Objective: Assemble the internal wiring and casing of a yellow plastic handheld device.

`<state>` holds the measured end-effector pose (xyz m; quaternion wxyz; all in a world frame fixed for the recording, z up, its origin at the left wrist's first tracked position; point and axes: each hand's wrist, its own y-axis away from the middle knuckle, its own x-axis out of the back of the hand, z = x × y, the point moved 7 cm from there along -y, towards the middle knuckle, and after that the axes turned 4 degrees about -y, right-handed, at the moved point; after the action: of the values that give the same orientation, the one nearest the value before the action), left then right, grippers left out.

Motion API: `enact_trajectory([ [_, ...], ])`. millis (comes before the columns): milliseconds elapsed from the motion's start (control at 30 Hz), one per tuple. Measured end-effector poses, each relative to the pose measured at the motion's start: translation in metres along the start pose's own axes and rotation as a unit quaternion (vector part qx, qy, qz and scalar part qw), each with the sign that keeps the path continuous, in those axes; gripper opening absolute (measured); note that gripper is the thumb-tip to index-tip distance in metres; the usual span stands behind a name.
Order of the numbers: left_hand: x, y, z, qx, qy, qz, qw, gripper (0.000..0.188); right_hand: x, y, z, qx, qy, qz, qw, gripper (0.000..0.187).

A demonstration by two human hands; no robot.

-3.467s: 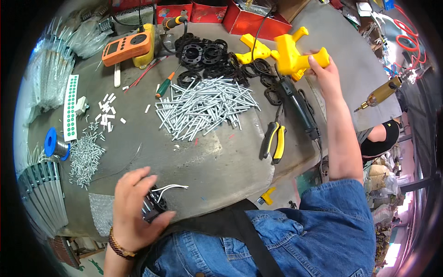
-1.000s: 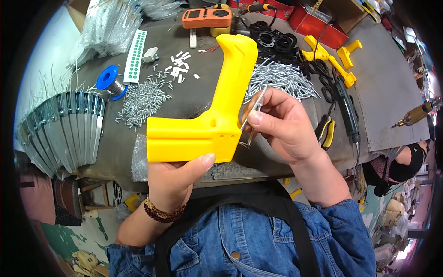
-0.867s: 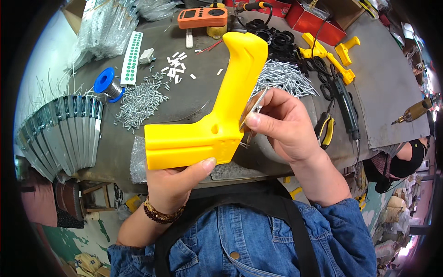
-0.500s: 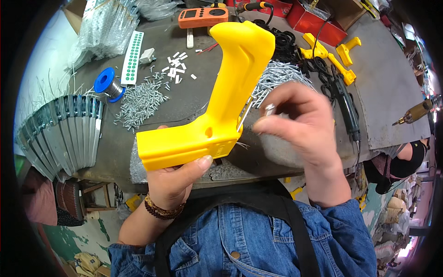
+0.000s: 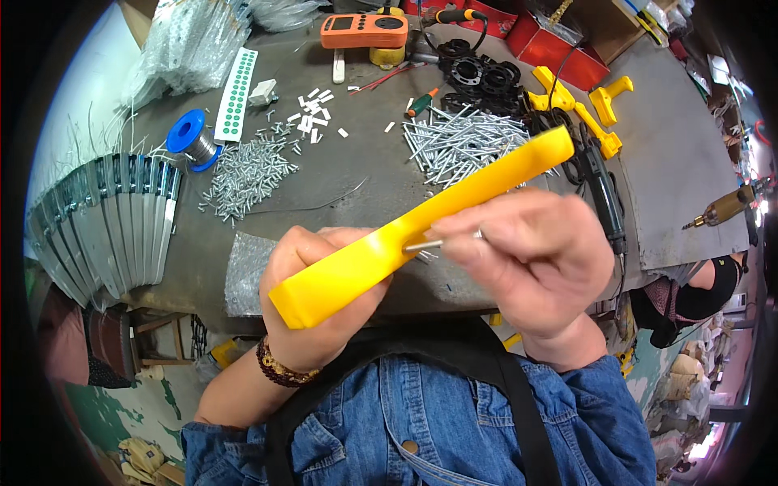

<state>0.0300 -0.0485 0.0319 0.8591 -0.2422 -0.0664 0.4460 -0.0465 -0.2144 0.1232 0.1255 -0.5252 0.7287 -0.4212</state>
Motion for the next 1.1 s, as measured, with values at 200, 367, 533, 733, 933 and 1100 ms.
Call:
enact_trajectory([
  [200, 0.009, -0.001, 0.006, 0.05, -0.101, -0.036, 0.993, 0.037, -0.019, -0.005, -0.011, 0.013, 0.162, -0.168, 0.972, 0.019],
  [367, 0.004, -0.011, -0.003, 0.245, 0.186, -0.04, 0.951, 0.058, -0.003, -0.034, -0.041, 0.183, 0.458, -0.226, 0.84, 0.027],
  [533, -0.003, -0.017, -0.007, 0.345, 0.28, -0.105, 0.89, 0.073, -0.005, -0.023, -0.032, 0.131, 0.404, -0.348, 0.836, 0.031],
  [733, -0.01, -0.017, -0.01, -0.022, -0.443, -0.244, 0.862, 0.073, 0.032, 0.007, 0.007, 0.035, 0.414, -0.322, 0.851, 0.047],
  [933, -0.011, -0.015, -0.02, -0.001, -0.408, -0.22, 0.886, 0.064, 0.029, 0.049, 0.043, -0.052, 0.366, -0.276, 0.887, 0.053],
  [1100, -0.011, -0.014, -0.024, 0.033, -0.378, -0.197, 0.904, 0.076, 0.016, 0.06, 0.06, -0.079, 0.314, -0.27, 0.907, 0.052],
])
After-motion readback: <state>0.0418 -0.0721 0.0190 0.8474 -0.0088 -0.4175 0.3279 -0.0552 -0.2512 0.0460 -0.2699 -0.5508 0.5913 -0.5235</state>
